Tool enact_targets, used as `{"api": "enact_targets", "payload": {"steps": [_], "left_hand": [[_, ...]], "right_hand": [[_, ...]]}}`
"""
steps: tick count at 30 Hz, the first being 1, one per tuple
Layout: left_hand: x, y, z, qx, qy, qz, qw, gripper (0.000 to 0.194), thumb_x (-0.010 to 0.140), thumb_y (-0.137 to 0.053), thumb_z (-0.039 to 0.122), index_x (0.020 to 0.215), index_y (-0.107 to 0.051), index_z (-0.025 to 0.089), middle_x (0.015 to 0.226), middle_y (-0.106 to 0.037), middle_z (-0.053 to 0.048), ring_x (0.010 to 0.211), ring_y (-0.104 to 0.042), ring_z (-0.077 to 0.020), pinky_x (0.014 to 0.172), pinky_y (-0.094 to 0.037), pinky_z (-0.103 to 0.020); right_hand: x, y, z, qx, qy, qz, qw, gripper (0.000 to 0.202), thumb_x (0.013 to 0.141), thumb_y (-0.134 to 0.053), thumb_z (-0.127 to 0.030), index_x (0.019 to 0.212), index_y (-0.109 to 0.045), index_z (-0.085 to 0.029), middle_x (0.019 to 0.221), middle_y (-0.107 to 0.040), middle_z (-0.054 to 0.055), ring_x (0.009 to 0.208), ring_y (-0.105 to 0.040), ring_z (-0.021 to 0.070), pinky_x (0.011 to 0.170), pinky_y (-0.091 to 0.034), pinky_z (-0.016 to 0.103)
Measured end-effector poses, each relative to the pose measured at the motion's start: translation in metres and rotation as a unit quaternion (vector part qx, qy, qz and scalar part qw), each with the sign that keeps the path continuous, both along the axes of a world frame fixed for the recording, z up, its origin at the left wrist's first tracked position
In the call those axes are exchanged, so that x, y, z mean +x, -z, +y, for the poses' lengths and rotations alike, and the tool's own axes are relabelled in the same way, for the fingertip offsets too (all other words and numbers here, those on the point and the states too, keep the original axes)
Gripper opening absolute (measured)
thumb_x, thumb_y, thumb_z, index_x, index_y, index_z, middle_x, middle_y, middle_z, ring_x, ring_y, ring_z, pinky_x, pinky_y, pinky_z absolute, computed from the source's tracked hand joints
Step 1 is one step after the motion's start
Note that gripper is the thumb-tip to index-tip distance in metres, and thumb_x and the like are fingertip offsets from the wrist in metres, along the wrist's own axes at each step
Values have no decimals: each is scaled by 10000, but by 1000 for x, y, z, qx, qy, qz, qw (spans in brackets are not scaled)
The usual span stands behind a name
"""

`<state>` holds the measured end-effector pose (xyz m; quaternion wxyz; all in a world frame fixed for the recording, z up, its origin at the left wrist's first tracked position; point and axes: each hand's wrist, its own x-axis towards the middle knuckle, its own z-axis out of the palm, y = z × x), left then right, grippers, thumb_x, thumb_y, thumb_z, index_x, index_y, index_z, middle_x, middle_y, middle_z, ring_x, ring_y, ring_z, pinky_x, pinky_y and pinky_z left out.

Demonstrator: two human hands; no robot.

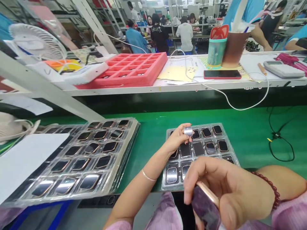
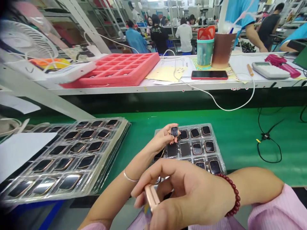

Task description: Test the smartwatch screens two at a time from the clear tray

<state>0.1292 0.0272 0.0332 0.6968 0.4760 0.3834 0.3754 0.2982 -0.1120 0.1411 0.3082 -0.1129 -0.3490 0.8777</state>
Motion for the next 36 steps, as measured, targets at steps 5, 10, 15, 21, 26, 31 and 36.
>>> {"api": "enact_targets", "payload": {"steps": [5, 10, 15, 21, 26, 31, 36], "left_hand": [[2, 17, -4, 21, 5, 18, 1000, 586, 645, -668, 142, 1218, -545, 157, 938, -708, -46, 623, -642, -111, 512, -403, -207], [-1, 17, -6, 36, -22, 5, 999, 467, 703, -727, 203, 1145, -584, 159, 920, -711, -50, 635, -649, -120, 528, -409, -214], [-2, 19, -9, 62, -51, 14, 997, 372, 730, -753, 229, 1061, -598, 160, 847, -694, -20, 579, -595, -93, 515, -387, -209], [-2, 16, -12, 78, -41, 17, 996, 430, 682, -687, 123, 1097, -582, 173, 923, -691, -16, 677, -631, -108, 631, -473, -234], [-2, 20, -13, 103, -28, 33, 994, 377, 763, -690, 232, 1130, -622, 174, 958, -693, -42, 680, -671, -137, 556, -441, -229], [-1, 18, -11, 100, -29, 37, 994, 315, 836, -693, 343, 1090, -657, 159, 873, -720, -63, 617, -671, -145, 505, -414, -218], [-33, -31, -49, 33, 103, -85, 991, 634, 697, -877, 300, 1260, -594, 232, 1004, -721, -79, 648, -701, -161, 474, -469, -200]], "right_hand": [[0, -4, -8, -14, 25, 7, 1000, 513, 686, -946, -431, 1066, -690, -199, 997, -658, 49, 748, -595, 94, 667, -481, 194], [9, 4, 7, 3, 33, 4, 999, 482, 774, -872, -488, 1102, -656, -208, 1006, -657, 51, 720, -665, 109, 598, -535, 192], [34, 58, 72, 90, 177, -143, 970, 479, 890, -757, -490, 1246, -626, -198, 1143, -702, 117, 857, -751, 184, 630, -634, 234], [56, 116, 116, 136, 222, -313, 913, 439, 827, -749, -195, 1252, -637, -187, 1136, -748, 112, 795, -758, 157, 675, -647, 253], [57, 121, 114, 183, 219, -309, 907, 392, 861, -709, -248, 1245, -657, -188, 1121, -748, 101, 801, -752, 165, 657, -636, 268], [52, 116, 114, 186, 215, -307, 909, 283, 885, -727, -324, 1114, -689, -162, 945, -752, 72, 641, -693, 119, 582, -591, 228], [59, 66, 77, 122, 157, -177, 964, 701, 725, -895, -313, 1336, -556, -263, 1125, -694, 58, 666, -663, 103, 575, -598, 220]]}}
